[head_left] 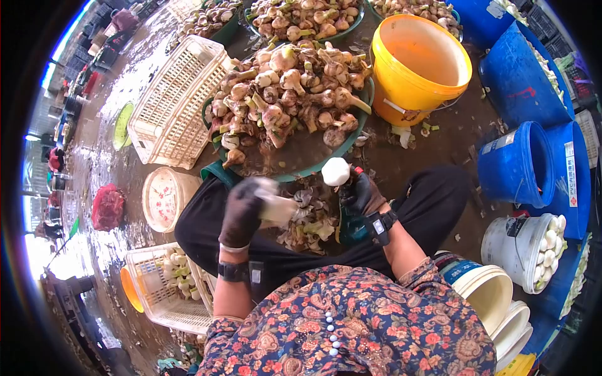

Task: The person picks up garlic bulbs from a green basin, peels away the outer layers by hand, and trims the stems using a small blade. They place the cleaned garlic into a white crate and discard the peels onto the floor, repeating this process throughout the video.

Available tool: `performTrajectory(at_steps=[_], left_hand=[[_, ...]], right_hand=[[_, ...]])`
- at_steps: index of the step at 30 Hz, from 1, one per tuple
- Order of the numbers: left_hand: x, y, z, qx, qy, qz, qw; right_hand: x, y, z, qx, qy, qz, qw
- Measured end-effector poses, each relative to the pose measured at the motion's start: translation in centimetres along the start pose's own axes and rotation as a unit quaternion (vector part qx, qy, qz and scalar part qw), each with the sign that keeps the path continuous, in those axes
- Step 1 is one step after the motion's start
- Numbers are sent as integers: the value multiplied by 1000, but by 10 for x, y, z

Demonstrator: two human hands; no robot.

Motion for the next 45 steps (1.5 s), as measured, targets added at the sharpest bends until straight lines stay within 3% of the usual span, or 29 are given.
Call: performTrajectory(at_steps=[1, 2, 3, 4, 5, 7, 8, 9, 11, 14, 15, 17, 18, 20, 23, 28, 30, 31, 33, 34, 35, 37, 39, 40, 43, 45], left_hand=[[8, -5, 8, 27, 93, 161, 982], [32, -18, 12, 138, 168, 194, 956], [72, -5, 21, 145, 126, 361, 912], [84, 0, 34, 106, 100, 381, 913], [93, 1, 50, 67, 73, 400, 911], [127, 7, 89, 24, 56, 390, 919], [132, 7, 108, -25, 41, 378, 925], [128, -4, 128, -23, 38, 374, 926], [134, -20, 161, -52, 161, 366, 915], [186, -33, 216, -83, 107, 338, 931], [155, -53, 208, -127, 96, 351, 923], [172, -53, 219, -160, 129, 427, 880], [167, -53, 216, -160, 130, 426, 881], [147, -56, 206, -127, 110, 369, 914], [173, -29, 209, -150, 120, 345, 919], [174, -40, 206, -199, 102, 302, 927], [159, -62, 209, -223, 150, 432, 861], [172, -63, 217, -237, 161, 439, 852], [179, -65, 221, -316, 162, 484, 800], [180, -65, 220, -315, 162, 484, 800], [180, -64, 219, -310, 154, 477, 808], [167, -59, 211, -305, 147, 472, 814], [155, -52, 214, -184, 129, 389, 894], [164, -41, 219, -139, 174, 368, 903], [167, -31, 213, -153, 124, 349, 916], [169, -34, 210, -174, 120, 373, 903]], right_hand=[[3, -6, -7, 4, 2, -1, 1000], [15, -8, -16, -11, 68, -102, 992], [33, -14, -26, -27, 134, -201, 970], [34, -13, -27, -85, 28, -187, 978], [39, -11, -24, -89, 32, -187, 978], [58, 1, -24, -137, 89, -221, 962], [75, 4, -23, -47, 155, -157, 974], [95, 6, -21, 58, 139, 113, 982], [157, -7, -43, 8, 152, 284, 947], [172, -2, -47, 15, 169, 186, 968], [163, 1, -46, 13, 173, 184, 968], [114, 10, -32, 14, 73, 94, 993], [97, 15, -24, 14, 72, 93, 993], [59, 31, -10, -81, -40, 25, 996], [61, 25, -4, -136, -29, -70, 988], [37, 41, 10, -138, -55, -12, 989], [31, 40, 12, -119, -100, 10, 988], [33, 38, 10, -118, -97, 7, 988], [55, 34, 5, -124, 51, -168, 977], [42, 46, 14, -113, -12, -122, 986], [38, 51, 16, -115, -12, -119, 986], [31, 47, 17, -98, -59, 38, 993], [38, 40, 11, -122, -43, -1, 992], [43, 42, 8, -147, -27, -42, 988], [44, 43, 10, -166, -15, 33, 985], [43, 44, 10, -161, -19, 9, 987]])
Point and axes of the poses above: each hand's wrist, its own z-axis towards the middle knuckle, its own y-axis out of the back of the hand, x = y × z, the point moved 6 cm from there along z, towards the middle knuckle, and after that the axes turned 5 degrees about -z, right-handed, at the moved point
